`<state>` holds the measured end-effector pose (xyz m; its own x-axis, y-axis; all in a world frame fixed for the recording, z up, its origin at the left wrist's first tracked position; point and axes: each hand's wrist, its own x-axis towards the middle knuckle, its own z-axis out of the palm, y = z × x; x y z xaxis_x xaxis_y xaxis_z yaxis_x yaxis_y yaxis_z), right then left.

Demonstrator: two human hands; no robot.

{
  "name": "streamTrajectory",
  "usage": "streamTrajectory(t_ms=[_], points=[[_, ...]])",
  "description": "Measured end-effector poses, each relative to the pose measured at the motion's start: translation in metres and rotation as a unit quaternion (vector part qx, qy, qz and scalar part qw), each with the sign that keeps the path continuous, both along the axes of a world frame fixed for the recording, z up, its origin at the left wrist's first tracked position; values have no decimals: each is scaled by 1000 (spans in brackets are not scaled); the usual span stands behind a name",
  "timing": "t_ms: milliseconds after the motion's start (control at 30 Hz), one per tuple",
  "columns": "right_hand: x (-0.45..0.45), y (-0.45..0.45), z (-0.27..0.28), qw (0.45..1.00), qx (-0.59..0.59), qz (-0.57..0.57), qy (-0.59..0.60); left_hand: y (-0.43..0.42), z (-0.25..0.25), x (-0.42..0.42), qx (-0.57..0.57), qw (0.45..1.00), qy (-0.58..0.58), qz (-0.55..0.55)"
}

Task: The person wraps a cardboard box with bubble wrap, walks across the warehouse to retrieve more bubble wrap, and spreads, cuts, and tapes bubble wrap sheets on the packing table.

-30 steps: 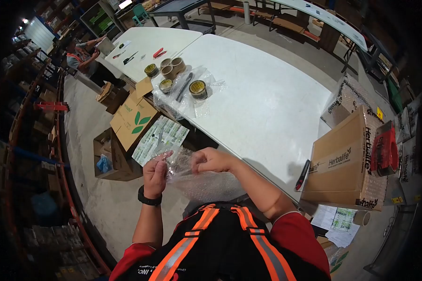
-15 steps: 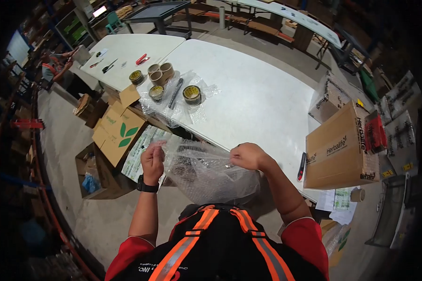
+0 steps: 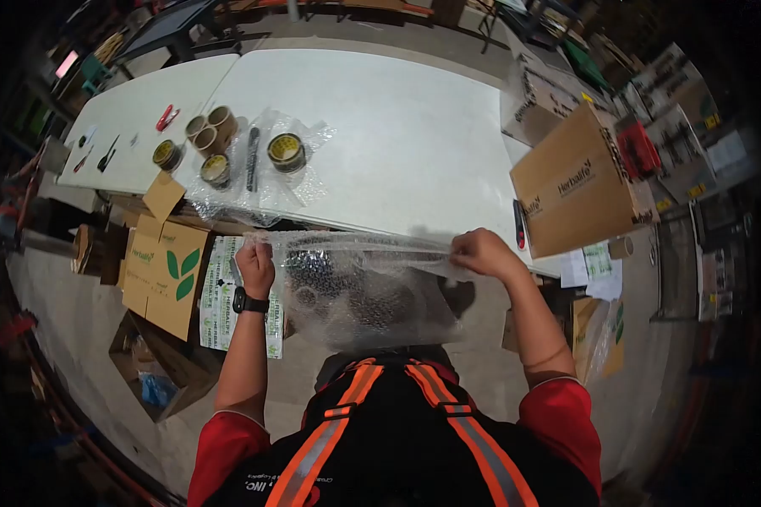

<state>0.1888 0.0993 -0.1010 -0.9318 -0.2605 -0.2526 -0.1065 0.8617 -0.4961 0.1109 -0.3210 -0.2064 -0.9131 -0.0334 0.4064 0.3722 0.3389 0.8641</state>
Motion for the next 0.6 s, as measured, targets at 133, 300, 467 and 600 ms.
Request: streamTrajectory(t_ms=[133,300,467,600], points=[[3,52,-34,981,-113,-155,35,22,-37,-37,-66,996,64,-5],[-10,89,-63,904,-337,-258,49,61,-52,-70,-11,992,-120,-39],[-40,124,-103,850,-398,-323,125,101,-56,-94,33,992,-109,-53],[-78,147,-131,843,-407,-346,54,122,-56,-111,78,977,-193,-43]])
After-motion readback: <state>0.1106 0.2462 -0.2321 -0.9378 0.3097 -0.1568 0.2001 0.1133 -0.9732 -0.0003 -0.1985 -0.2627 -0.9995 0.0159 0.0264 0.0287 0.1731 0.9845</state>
